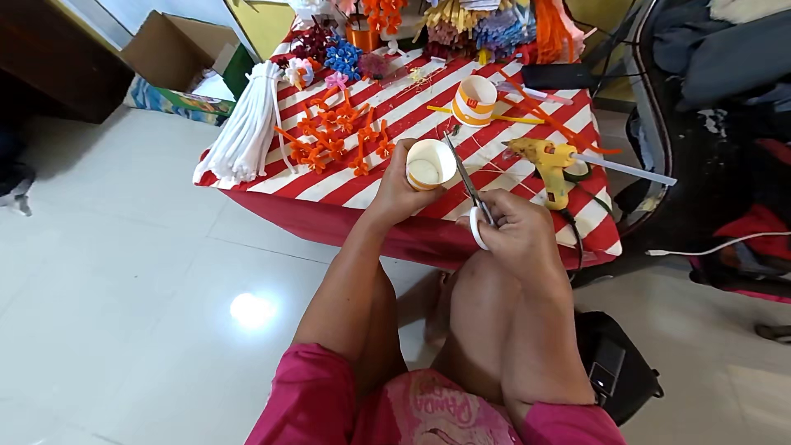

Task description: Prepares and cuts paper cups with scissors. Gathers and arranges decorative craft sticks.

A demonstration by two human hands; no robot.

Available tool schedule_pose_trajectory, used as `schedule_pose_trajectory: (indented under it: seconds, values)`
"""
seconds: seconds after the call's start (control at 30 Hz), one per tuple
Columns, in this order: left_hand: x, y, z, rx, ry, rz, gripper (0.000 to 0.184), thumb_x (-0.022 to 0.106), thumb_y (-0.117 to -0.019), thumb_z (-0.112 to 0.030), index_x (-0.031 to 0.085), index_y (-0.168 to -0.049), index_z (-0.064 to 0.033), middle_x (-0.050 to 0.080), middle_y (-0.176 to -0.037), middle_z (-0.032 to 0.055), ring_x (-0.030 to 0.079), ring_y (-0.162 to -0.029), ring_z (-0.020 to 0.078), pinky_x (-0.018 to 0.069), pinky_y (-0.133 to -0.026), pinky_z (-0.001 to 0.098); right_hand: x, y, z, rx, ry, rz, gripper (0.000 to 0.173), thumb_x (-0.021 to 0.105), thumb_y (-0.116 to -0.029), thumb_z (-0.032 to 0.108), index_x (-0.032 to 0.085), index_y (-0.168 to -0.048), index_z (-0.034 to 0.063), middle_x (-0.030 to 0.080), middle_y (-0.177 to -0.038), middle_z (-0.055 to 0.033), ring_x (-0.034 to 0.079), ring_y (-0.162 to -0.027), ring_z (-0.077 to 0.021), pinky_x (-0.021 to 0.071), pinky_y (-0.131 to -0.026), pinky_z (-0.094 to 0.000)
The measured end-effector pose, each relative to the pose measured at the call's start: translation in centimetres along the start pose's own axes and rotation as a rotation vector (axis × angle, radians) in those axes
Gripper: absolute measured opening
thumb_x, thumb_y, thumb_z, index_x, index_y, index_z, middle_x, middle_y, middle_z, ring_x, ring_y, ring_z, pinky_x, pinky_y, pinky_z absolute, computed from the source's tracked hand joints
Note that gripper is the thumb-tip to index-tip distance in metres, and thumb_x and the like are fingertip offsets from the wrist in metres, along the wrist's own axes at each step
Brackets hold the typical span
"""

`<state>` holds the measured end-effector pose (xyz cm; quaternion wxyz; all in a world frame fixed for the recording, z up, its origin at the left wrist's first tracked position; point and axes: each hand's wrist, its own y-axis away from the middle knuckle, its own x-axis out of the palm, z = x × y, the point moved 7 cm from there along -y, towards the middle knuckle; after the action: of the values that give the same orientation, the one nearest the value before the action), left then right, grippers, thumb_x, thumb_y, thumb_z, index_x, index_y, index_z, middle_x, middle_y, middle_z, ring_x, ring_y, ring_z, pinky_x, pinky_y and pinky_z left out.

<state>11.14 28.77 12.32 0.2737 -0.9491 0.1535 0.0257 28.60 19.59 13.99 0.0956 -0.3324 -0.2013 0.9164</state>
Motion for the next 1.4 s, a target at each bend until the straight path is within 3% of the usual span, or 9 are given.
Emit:
schedule_pose_trajectory:
  seconds: [0.1,0.2,0.27,0.33,0.47,0.67,0.77,0.87,1.4]
  values:
    - [0.5,0.2,0.2,-0.073,0.123,-0.002,0.077,0.082,-0.0731,-0.002,0.038,-0.136,-0.0098,0.064,-0.119,0.0048,0.067,-0.104,0.0091,0.0581,-0.09,0.0277,-0.4,-0.2,-0.4,0.055,-0.025,-0.072,0.023,0.075,-0.0853,0.019,0.072,-0.104,0.0057,0.062,-0.07,0.0016,0.052,-0.057,-0.0033,0.0451,-0.054,-0.022]
    - [0.9,0.5,0.9,-0.158,0.325,0.021,0.074,0.078,-0.0788,-0.006,0.036,-0.14,-0.013,0.065,-0.119,0.0068,0.07,-0.098,0.0153,0.0606,-0.085,0.0335,-1.0,-0.6,-1.8,0.173,-0.094,-0.122,0.029,0.081,-0.0841,0.022,0.069,-0.104,0.0036,0.057,-0.066,0.004,0.048,-0.053,-0.0004,0.0435,-0.052,-0.0186]
    - [1.4,0.6,1.4,-0.231,0.58,0.082,0.057,0.071,-0.087,-0.016,0.041,-0.136,-0.0156,0.065,-0.118,0.0084,0.07,-0.09,0.0173,0.0615,-0.078,0.0335,-0.8,-0.8,-3.0,0.251,-0.148,-0.086,0.03,0.083,-0.0831,0.021,0.069,-0.102,0.0037,0.059,-0.066,0.0025,0.053,-0.052,-0.0022,0.0493,-0.052,-0.0212]
    - [1.7,0.6,1.5,-0.273,0.813,0.131,0.038,0.068,-0.0922,-0.029,0.054,-0.124,-0.0149,0.069,-0.114,0.0091,0.071,-0.083,0.0151,0.0602,-0.071,0.0284,-0.6,-0.9,-3.5,0.297,-0.166,-0.07,0.029,0.083,-0.0828,0.02,0.068,-0.101,0.0035,0.059,-0.066,0.0017,0.054,-0.052,-0.0035,0.0501,-0.051,-0.0223]
    - [1.8,0.4,1.5,-0.285,1.043,0.206,0.029,0.062,-0.0982,-0.035,0.061,-0.117,-0.0129,0.068,-0.108,0.0096,0.07,-0.08,0.0142,0.0595,-0.068,0.0257,-0.1,-0.9,-3.7,0.349,-0.17,-0.011,0.026,0.083,-0.0851,0.017,0.069,-0.103,0.0032,0.059,-0.065,0.0004,0.056,-0.052,-0.0053,0.0513,-0.051,-0.0232]
    - [1.7,0.4,1.5,-0.29,1.091,0.205,0.033,0.062,-0.098,-0.034,0.059,-0.123,-0.0111,0.069,-0.11,0.0114,0.071,-0.081,0.0159,0.0601,-0.068,0.0266,0.3,-1.0,-3.6,0.291,-0.176,-0.025,0.03,0.084,-0.0835,0.021,0.068,-0.103,0.004,0.059,-0.064,0.0024,0.055,-0.052,-0.0034,0.0513,-0.051,-0.0218]
    - [1.4,0.6,1.5,-0.3,1.02,0.156,0.036,0.068,-0.0937,-0.028,0.059,-0.125,-0.0136,0.068,-0.114,0.0092,0.072,-0.088,0.0157,0.0612,-0.075,0.0286,0.1,-1.0,-3.6,0.273,-0.155,-0.066,0.031,0.082,-0.0841,0.02,0.068,-0.106,0.0032,0.056,-0.066,0.0025,0.052,-0.053,-0.0034,0.0479,-0.053,-0.0226]
    - [1.3,0.6,1.6,-0.295,0.98,0.131,0.037,0.07,-0.09,-0.02,0.057,-0.125,-0.0151,0.069,-0.111,0.008,0.072,-0.09,0.0172,0.0615,-0.08,0.0325,-0.2,-1.0,-3.2,0.25,-0.185,-0.1,0.031,0.083,-0.0843,0.017,0.068,-0.107,0.0017,0.06,-0.067,0.0017,0.056,-0.054,-0.0024,0.052,-0.053,-0.0205]
    - [1.6,0.4,1.5,-0.281,0.992,0.178,0.043,0.07,-0.0862,-0.014,0.054,-0.126,-0.0138,0.066,-0.116,0.0107,0.071,-0.09,0.0191,0.0619,-0.078,0.034,0.3,-1.1,-3.5,0.219,-0.244,-0.055,0.029,0.081,-0.0846,0.015,0.067,-0.108,0.0043,0.063,-0.069,0.0023,0.057,-0.056,-0.0018,0.0517,-0.054,-0.0198]
